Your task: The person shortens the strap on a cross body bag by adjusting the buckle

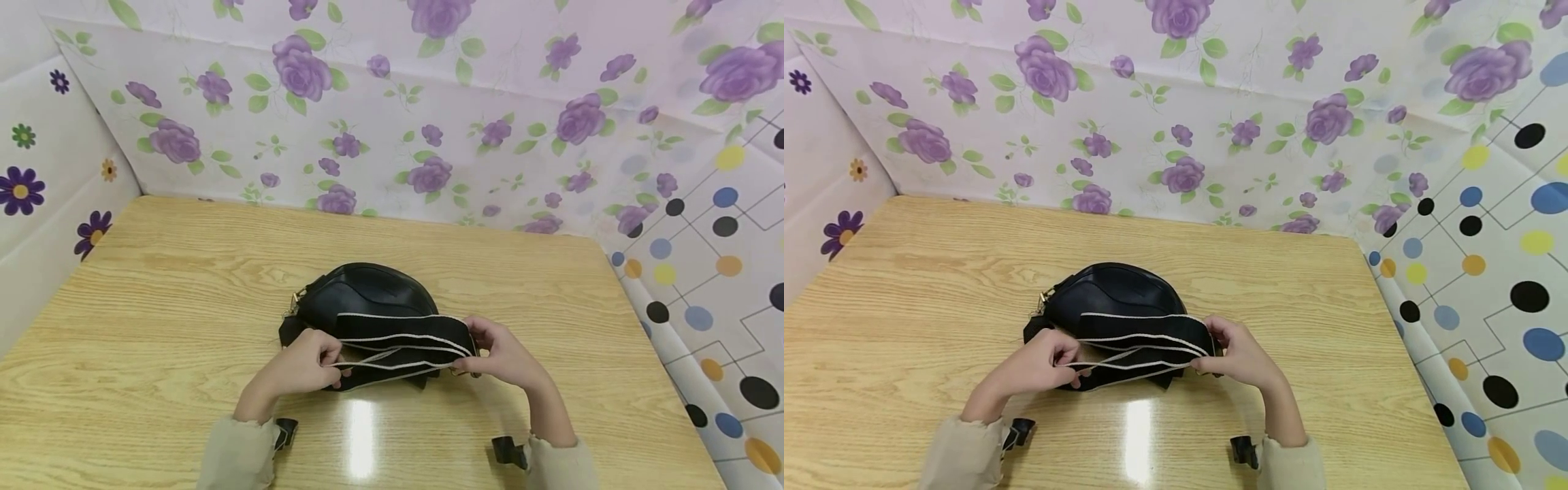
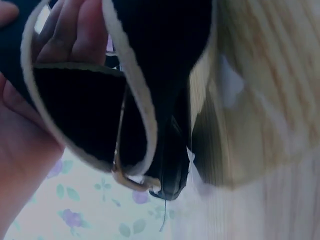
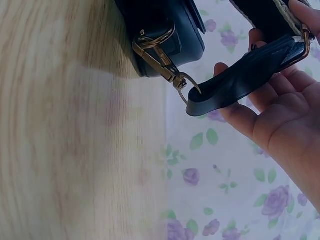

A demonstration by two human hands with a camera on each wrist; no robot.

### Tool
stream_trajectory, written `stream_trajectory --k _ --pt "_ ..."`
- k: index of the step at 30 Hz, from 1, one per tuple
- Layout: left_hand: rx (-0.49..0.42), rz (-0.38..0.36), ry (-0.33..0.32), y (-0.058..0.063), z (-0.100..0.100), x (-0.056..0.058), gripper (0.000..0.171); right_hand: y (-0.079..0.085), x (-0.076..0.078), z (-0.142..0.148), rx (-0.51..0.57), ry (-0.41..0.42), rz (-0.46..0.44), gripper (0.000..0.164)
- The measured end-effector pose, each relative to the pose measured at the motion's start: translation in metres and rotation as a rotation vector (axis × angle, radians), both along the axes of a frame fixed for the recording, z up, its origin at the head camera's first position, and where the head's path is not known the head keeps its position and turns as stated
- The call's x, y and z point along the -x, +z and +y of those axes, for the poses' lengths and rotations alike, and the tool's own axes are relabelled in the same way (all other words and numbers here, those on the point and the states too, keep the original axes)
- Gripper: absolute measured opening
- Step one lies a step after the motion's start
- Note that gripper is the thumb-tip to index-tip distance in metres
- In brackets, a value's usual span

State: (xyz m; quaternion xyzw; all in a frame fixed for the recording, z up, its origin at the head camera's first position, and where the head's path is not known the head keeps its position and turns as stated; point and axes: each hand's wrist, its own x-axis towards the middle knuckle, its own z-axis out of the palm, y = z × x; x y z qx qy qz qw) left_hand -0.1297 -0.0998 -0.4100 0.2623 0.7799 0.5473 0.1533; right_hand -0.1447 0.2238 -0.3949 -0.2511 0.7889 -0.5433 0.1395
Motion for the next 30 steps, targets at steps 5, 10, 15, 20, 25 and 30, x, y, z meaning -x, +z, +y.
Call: stream_trajectory --k 5,10,15,20,25,30 --pt "0.013 -0.049 -0.104 0.003 0.003 0.001 0.024 0.0 -0.001 -0.001 0.007 0.001 0.004 0.028" --pt "-0.02 -0.095 -0.056 0.007 0.01 0.001 0.026 -0.001 -0.001 -0.002 0.031 0.001 0.023 0.029" --pt "0.081 -0.057 0.096 0.006 0.016 0.0 0.028 -0.002 -0.001 -0.001 0.046 0.017 0.039 0.03" --pt "0.127 -0.018 0.094 0.003 0.015 0.0 0.023 -0.004 0.0 0.0 0.023 0.035 0.046 0.031" --pt "0.097 -0.026 0.068 0.001 0.014 0.002 0.033 -0.006 0.001 0.002 0.007 0.053 0.07 0.032" --pt "0.089 -0.024 0.055 0.012 0.012 0.0 0.032 -0.003 0.001 0.003 -0.02 0.064 0.067 0.031"
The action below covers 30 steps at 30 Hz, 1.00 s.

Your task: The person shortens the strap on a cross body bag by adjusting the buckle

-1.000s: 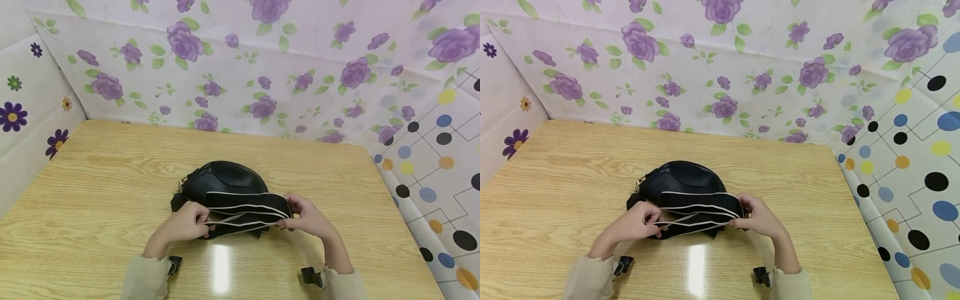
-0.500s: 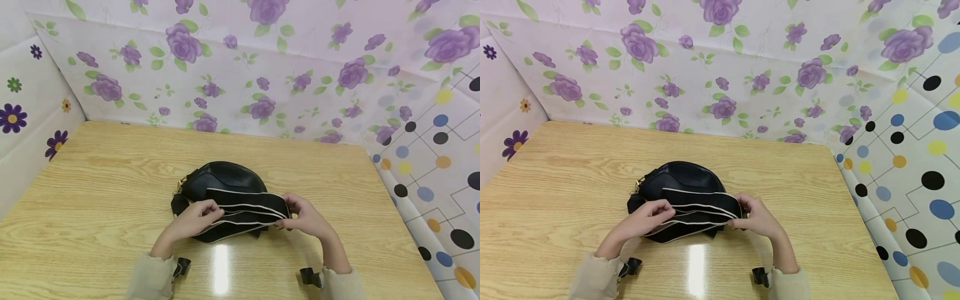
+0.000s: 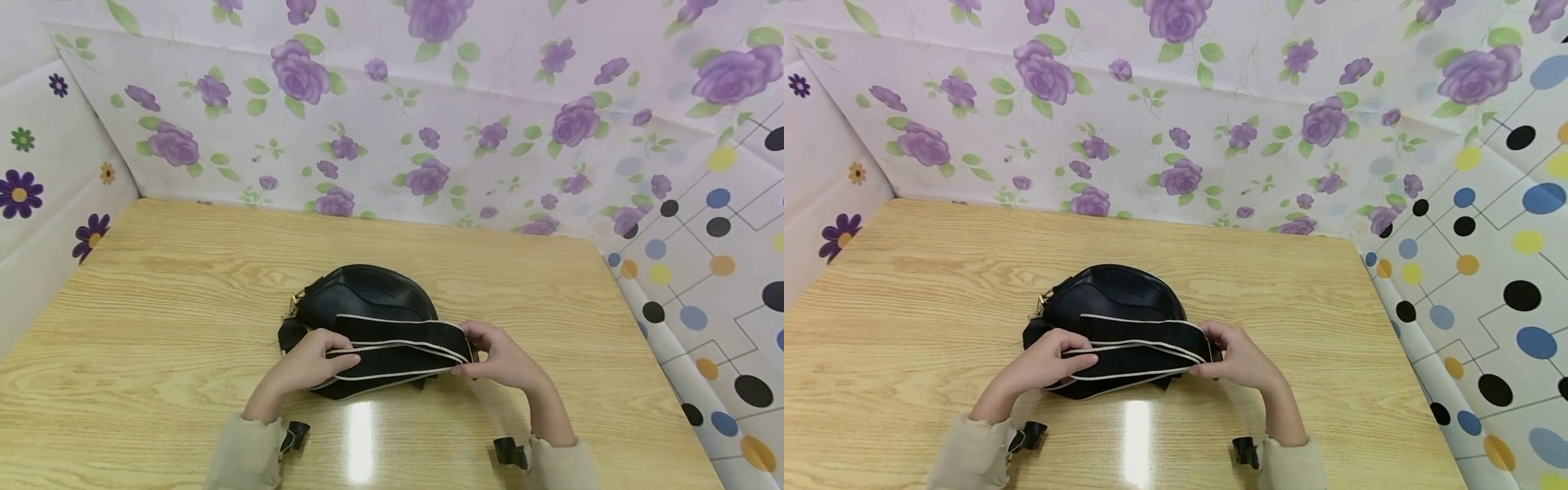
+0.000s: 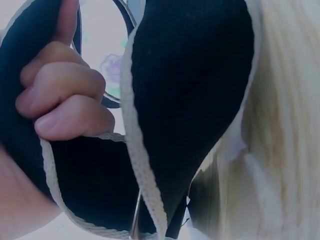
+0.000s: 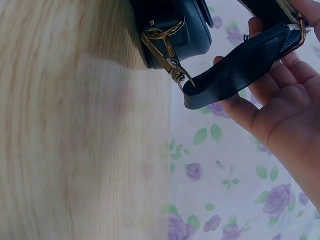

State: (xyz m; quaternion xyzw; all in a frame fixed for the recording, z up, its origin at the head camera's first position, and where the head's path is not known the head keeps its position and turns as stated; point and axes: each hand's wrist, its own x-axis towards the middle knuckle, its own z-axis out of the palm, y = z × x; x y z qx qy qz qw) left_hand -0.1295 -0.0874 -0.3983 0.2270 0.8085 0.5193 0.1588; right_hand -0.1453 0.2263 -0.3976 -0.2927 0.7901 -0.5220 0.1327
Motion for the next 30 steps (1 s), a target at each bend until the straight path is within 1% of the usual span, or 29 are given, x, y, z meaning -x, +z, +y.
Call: stream_trajectory --k 1,3,5,8,12,16,18,25,30 --pt "0.0 0.002 -0.003 0.004 0.0 -0.001 0.032 0.001 0.0 0.0 -0.006 0.001 -0.002 0.03" --pt "0.007 0.008 -0.008 0.003 -0.001 0.0 0.03 0.001 -0.001 0.0 -0.014 0.001 0.0 0.03" --pt "-0.002 -0.003 -0.015 0.003 -0.003 0.0 0.028 0.001 -0.001 0.0 -0.012 0.004 0.005 0.029" --pt "-0.019 -0.018 -0.025 -0.012 -0.008 0.006 0.027 -0.002 0.0 0.002 0.001 0.015 0.014 0.029" --pt "-0.032 -0.026 -0.033 -0.014 -0.012 0.008 0.035 -0.002 0.001 0.002 0.004 0.02 0.011 0.029" --pt "-0.044 -0.06 -0.043 -0.014 -0.012 0.007 0.045 -0.002 0.001 0.002 -0.007 0.011 0.0 0.029" --pt "-0.048 -0.065 -0.047 -0.014 -0.013 0.008 0.047 -0.002 0.001 0.002 -0.004 0.014 -0.002 0.029" --pt "-0.009 -0.003 -0.009 -0.017 -0.019 0.008 0.047 -0.003 0.001 0.005 0.0 0.016 -0.015 0.029" --pt "-0.018 0.01 -0.019 -0.017 -0.02 0.009 0.046 -0.003 0.002 0.004 0.007 0.028 -0.018 0.029"
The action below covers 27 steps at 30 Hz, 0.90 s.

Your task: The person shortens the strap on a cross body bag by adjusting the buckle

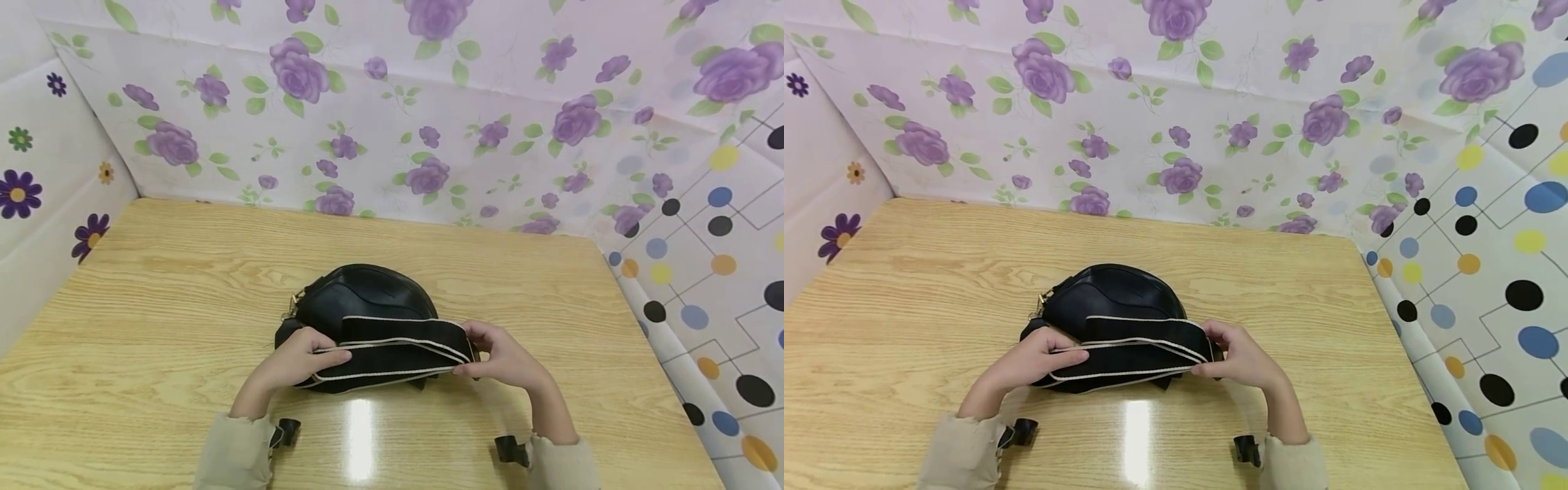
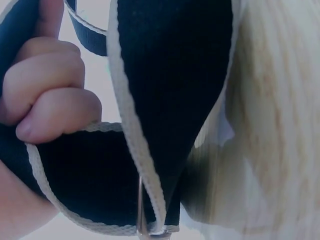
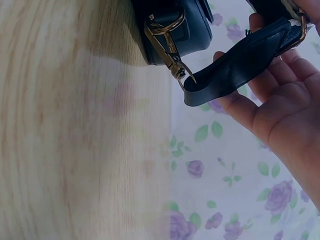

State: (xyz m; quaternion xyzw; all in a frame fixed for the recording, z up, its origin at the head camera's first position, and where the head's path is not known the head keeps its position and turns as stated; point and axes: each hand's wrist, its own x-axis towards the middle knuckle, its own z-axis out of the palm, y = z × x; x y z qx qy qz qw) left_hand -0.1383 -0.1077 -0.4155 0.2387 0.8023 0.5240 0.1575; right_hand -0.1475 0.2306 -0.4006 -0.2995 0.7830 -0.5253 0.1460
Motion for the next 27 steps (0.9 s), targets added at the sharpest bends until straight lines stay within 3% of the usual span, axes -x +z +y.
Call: stream_trajectory --k 27 --pt "-0.05 -0.035 -0.027 0.001 -0.01 0.001 0.047 -0.003 0.001 -0.002 -0.015 0.045 0.032 0.033"
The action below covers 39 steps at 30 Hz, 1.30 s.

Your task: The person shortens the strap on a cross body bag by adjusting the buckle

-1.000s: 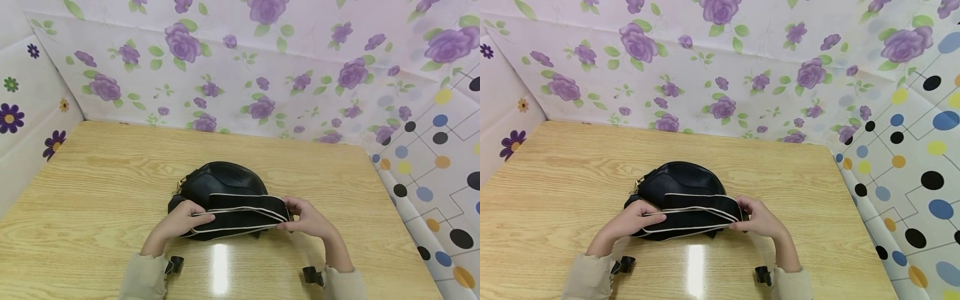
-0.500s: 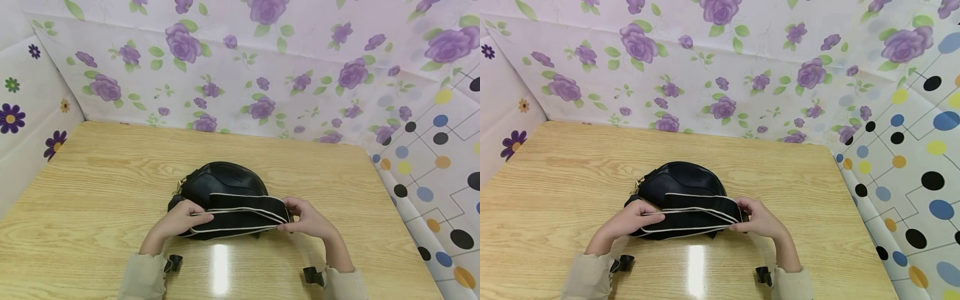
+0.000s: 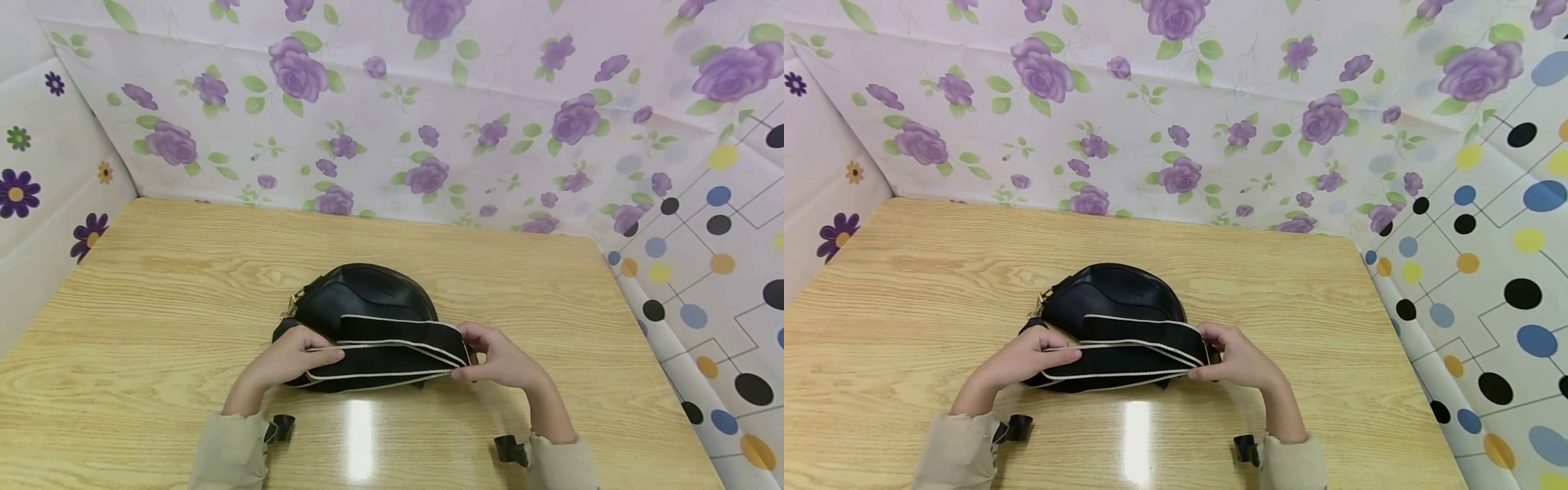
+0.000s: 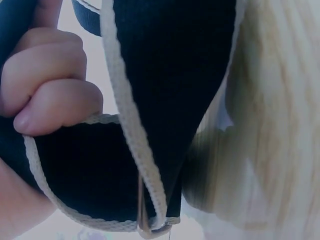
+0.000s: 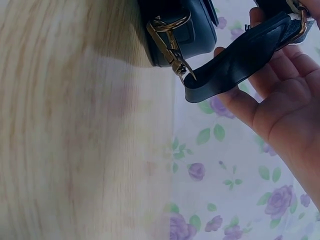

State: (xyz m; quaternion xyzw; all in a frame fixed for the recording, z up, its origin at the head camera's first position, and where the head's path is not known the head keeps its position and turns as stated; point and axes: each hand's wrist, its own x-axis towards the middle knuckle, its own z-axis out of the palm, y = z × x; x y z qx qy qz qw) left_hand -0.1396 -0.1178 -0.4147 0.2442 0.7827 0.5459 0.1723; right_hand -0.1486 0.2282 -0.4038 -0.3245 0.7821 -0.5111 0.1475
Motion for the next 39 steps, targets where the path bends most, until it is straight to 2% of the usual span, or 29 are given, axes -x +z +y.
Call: stream_trajectory --k 11,14,20,26,30,32,34,35,37,39 --pt "-0.022 0.007 -0.003 -0.001 -0.007 0.0 0.047 0.006 -0.001 0.0 -0.015 -0.016 -0.027 0.028" --pt "-0.035 0.024 -0.006 0.0 -0.007 0.0 0.047 0.003 0.0 0.001 -0.006 -0.01 -0.025 0.03" --pt "-0.05 0.048 0.018 0.001 -0.009 -0.001 0.048 0.005 0.0 0.003 0.003 -0.017 -0.018 0.028" --pt "0.013 -0.014 0.058 0.004 -0.007 -0.002 0.047 0.006 -0.001 0.002 -0.015 -0.037 -0.035 0.027" --pt "0.099 0.04 0.07 0.005 -0.004 -0.002 0.046 0.007 0.0 0.0 -0.029 -0.056 -0.038 0.029" --pt "0.139 0.091 0.047 0.005 -0.003 -0.001 0.035 0.007 0.0 0.0 -0.03 -0.06 -0.037 0.029" --pt "0.153 0.1 -0.005 0.006 -0.002 -0.001 0.015 0.007 -0.001 0.0 -0.027 -0.057 -0.034 0.029" --pt "0.152 0.101 -0.036 0.006 -0.001 -0.002 0.013 0.008 -0.001 0.001 -0.025 -0.056 -0.035 0.029" --pt "0.142 0.106 -0.098 0.006 0.001 -0.002 0.034 0.008 -0.001 0.002 -0.022 -0.051 -0.029 0.028" --pt "0.127 0.099 -0.137 0.006 0.003 -0.003 0.041 0.008 -0.001 0.003 -0.019 -0.049 -0.027 0.027"
